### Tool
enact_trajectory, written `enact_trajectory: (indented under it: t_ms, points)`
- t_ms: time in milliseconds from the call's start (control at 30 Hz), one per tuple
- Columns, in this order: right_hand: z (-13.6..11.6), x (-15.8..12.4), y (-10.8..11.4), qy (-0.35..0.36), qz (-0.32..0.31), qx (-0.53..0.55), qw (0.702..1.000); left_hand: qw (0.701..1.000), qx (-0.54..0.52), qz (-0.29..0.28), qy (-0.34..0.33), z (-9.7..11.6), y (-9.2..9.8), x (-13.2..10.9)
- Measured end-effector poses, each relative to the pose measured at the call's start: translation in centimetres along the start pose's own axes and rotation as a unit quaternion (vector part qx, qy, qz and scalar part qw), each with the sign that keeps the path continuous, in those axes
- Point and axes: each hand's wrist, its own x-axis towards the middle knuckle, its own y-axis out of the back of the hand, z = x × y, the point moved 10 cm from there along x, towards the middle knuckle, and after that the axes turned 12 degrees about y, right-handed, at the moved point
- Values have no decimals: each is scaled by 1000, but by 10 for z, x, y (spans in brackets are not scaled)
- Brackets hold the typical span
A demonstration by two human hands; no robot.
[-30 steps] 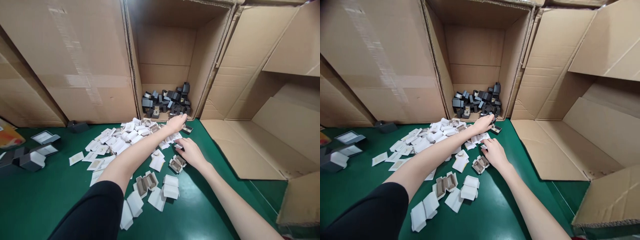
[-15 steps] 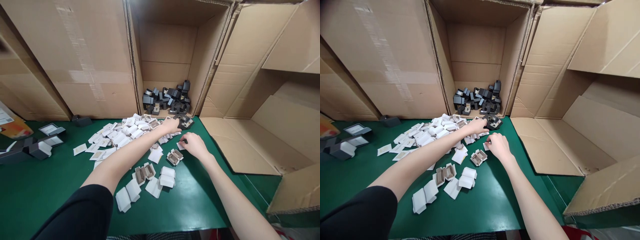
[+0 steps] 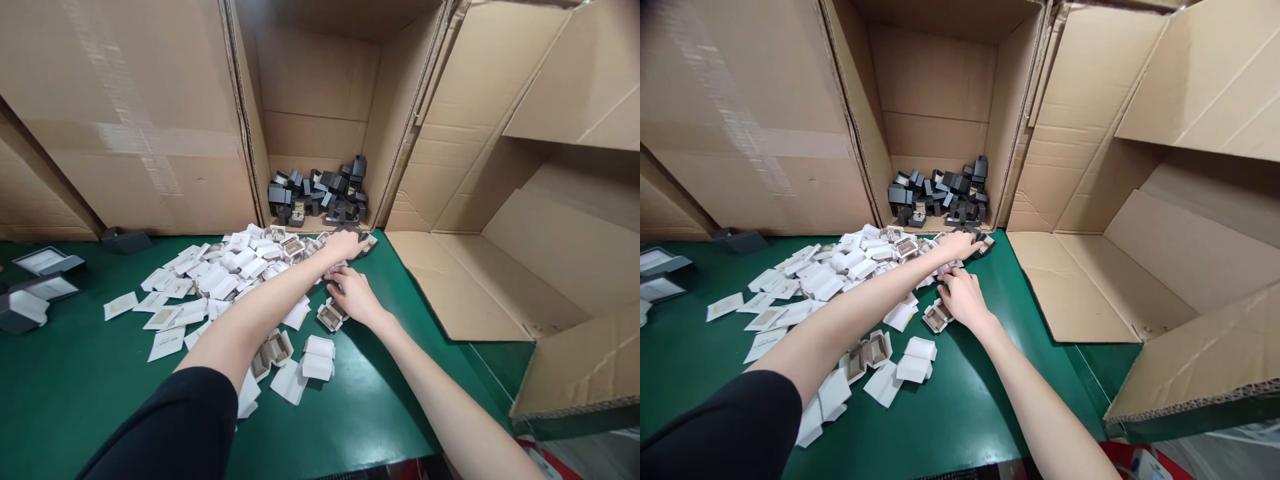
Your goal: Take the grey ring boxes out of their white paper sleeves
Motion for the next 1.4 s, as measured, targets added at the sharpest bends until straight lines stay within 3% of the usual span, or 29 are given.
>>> enact_trajectory:
  t_ms: [133, 200, 300, 433, 500, 567, 733, 900, 1033, 1167, 1300, 1400]
  points:
    - [0, 1, -2, 7, 4, 9, 1000, 999, -32, -8, 0, 4, -7, 5]
    - [-1, 1, -3, 10, 1, 14, 1000, 999, -52, 7, -14, 3, 4, 5]
    - [-2, 0, -5, 8, -8, 25, 1000, 994, -84, 49, -43, -3, 34, -5]
    - [-2, 0, -11, 2, -26, 28, 999, 970, -176, 93, -138, -17, 80, -47]
    - [-3, 1, -12, 8, -21, 21, 1000, 960, -224, 79, -150, -35, 90, -73]
    - [-5, 2, -11, 12, -13, 17, 1000, 957, -258, 63, -122, -61, 94, -99]
    - [-9, 3, -12, 7, -1, 14, 1000, 916, -396, 30, 66, -142, 82, -147]
    - [-16, 7, -15, 22, 12, 14, 1000, 890, -426, 19, 161, -187, 63, -168]
    - [-17, 8, -20, 29, 0, 16, 999, 899, -404, -22, 166, -186, 45, -170]
    - [-13, 8, -20, 28, 9, 29, 999, 921, -370, -27, 118, -172, 38, -169]
    - [-8, 7, -17, 16, 44, 49, 998, 917, -386, -12, 99, -174, 34, -168]
    - [-6, 4, -2, 5, 106, 69, 992, 906, -415, -23, 83, -176, 32, -168]
